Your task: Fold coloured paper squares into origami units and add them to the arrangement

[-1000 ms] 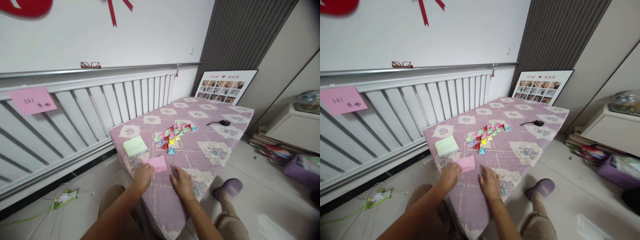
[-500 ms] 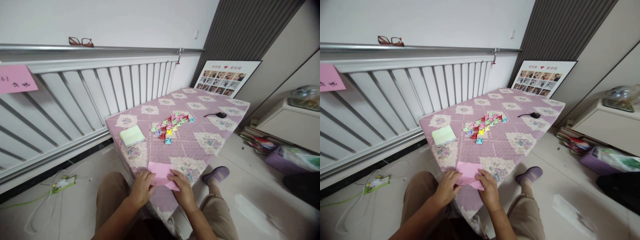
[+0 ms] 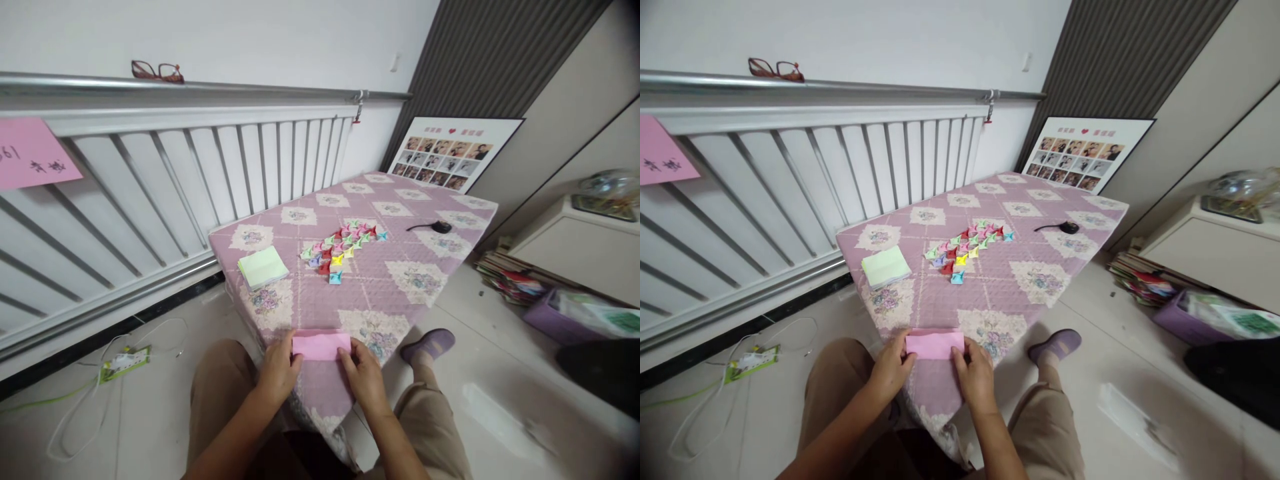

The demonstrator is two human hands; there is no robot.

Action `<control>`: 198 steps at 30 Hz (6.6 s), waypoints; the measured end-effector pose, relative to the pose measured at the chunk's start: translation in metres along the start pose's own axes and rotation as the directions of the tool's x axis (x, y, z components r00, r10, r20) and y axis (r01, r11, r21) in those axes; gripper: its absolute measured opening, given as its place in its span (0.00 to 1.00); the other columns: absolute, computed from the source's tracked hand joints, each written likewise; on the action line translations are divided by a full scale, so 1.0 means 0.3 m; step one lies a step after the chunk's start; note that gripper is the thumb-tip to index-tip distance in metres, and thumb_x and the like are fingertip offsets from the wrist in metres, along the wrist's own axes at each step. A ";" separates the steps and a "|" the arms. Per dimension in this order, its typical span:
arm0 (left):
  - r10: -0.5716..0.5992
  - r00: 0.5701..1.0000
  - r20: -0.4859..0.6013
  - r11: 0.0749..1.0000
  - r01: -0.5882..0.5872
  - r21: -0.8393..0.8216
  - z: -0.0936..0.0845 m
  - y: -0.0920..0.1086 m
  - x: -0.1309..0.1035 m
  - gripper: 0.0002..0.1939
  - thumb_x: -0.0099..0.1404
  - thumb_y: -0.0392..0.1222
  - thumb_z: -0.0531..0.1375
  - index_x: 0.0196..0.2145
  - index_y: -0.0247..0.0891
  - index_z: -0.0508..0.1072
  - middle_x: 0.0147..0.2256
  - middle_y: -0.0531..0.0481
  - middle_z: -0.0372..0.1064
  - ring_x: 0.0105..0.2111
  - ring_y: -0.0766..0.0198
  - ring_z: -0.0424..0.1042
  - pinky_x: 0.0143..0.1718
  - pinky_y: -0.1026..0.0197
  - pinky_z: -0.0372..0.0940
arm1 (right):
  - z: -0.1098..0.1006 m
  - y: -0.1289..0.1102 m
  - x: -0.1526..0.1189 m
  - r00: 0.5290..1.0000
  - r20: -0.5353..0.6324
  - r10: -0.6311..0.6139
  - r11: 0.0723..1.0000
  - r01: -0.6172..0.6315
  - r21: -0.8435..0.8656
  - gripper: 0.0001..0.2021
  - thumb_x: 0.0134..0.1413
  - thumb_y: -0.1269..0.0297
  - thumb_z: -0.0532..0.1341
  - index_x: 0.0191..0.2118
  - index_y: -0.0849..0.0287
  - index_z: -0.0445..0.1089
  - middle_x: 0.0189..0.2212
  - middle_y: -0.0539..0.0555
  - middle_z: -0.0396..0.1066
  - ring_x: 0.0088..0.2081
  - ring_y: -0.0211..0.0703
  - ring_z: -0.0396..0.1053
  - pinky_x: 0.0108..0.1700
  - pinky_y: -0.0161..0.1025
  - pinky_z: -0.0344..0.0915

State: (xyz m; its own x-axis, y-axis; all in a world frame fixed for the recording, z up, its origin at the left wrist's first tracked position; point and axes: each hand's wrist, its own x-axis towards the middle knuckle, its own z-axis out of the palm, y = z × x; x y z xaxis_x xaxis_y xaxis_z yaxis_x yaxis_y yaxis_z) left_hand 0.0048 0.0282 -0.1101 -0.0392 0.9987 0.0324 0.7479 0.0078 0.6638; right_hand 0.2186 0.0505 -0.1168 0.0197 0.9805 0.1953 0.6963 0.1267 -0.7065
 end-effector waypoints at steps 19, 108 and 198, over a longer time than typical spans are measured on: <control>0.398 0.859 0.322 0.831 -0.486 0.270 -0.002 0.050 -0.040 0.32 0.64 0.49 0.56 0.63 0.43 0.53 0.65 0.47 0.46 0.65 0.49 0.41 0.63 0.36 0.34 | 0.034 -0.046 0.021 0.997 -0.027 0.066 0.974 -0.070 -0.216 0.22 0.54 0.57 0.54 0.53 0.60 0.64 0.37 0.57 0.73 0.41 0.51 0.69 0.49 0.49 0.57; 0.231 0.870 0.435 0.837 -0.406 0.366 -0.071 -0.046 0.020 0.42 0.61 0.60 0.54 0.66 0.39 0.44 0.67 0.44 0.35 0.66 0.50 0.35 0.64 0.42 0.34 | -0.028 -0.042 -0.014 0.990 0.106 -0.089 0.842 0.132 -0.523 0.27 0.60 0.49 0.52 0.59 0.60 0.61 0.61 0.64 0.58 0.61 0.61 0.52 0.56 0.66 0.47; 0.305 0.907 0.289 0.868 -0.390 0.307 0.018 0.019 0.057 0.23 0.67 0.36 0.50 0.58 0.52 0.62 0.62 0.53 0.55 0.62 0.51 0.49 0.58 0.40 0.44 | 0.047 -0.079 0.005 0.988 -0.020 -0.153 0.921 0.135 -0.366 0.06 0.58 0.63 0.57 0.36 0.58 0.69 0.32 0.54 0.72 0.34 0.45 0.69 0.38 0.40 0.57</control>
State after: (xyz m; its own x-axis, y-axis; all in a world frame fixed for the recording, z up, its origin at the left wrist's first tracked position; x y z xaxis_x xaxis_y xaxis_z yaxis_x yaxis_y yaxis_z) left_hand 0.0119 0.0456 -0.1099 0.3846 0.9230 0.0159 0.8678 -0.3673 0.3346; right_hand 0.1920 0.0511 -0.1093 -0.0726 0.9464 0.3146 0.9062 0.1943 -0.3755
